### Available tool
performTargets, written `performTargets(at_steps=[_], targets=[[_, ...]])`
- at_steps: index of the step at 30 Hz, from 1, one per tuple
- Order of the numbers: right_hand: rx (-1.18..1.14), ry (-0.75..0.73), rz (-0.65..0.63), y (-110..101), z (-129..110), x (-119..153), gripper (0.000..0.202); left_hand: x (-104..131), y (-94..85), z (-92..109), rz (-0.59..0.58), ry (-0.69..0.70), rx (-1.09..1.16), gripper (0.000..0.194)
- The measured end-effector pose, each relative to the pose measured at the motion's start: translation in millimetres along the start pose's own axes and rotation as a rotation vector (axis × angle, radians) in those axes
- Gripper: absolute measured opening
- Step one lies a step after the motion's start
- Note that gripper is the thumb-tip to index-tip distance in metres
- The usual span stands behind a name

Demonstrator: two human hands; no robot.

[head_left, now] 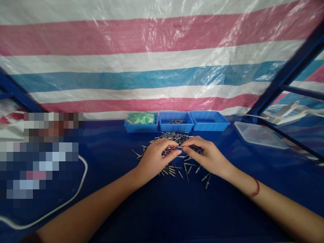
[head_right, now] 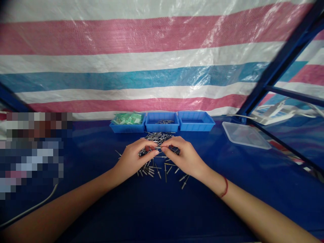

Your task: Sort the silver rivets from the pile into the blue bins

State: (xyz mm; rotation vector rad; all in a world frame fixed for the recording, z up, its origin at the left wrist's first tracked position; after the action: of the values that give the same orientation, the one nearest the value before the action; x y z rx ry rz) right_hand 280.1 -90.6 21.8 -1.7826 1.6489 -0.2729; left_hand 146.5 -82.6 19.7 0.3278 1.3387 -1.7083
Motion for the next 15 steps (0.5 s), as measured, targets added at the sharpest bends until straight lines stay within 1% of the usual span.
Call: performTargets(at_steps=[2, 9, 12, 15], targets=[[-0.020, -0.004, -0.011, 1.6, -2.3, 1.7, 0.014, -1.1, -0.7, 3.5, 0.000, -0.007, -0.002, 0.007], [-0.035, 0.013, -0.010, 5.6, -3.2, 2.8, 0.016, -2.6, -4.8, 5.9, 0.027, -0.015, 0.001, 0.005], [-0.075, 0.017, -0.024, 5.6, -2.6, 2.6, 0.016, -2.3, -4.2, 6.1, 0.023, -0.003, 0.000, 0.005], [-0.104, 0.048, 0.005, 2.4, 1.6, 1.9, 0.014, -1.6, -2.3, 6.2, 0.005, 0.003, -0.007, 0.005]])
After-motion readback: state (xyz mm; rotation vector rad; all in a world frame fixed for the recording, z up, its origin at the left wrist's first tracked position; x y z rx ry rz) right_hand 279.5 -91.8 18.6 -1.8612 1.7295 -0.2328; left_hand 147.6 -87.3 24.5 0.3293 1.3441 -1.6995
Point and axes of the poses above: each hand's wrist, its own x-axis away from the middle knuckle, its own y-axis out of the palm, z = x × y, the point moved 8 cm from there along -x, towards the middle knuckle, and after that the axes turned 15 degrees about y, right-handed, at the moved point
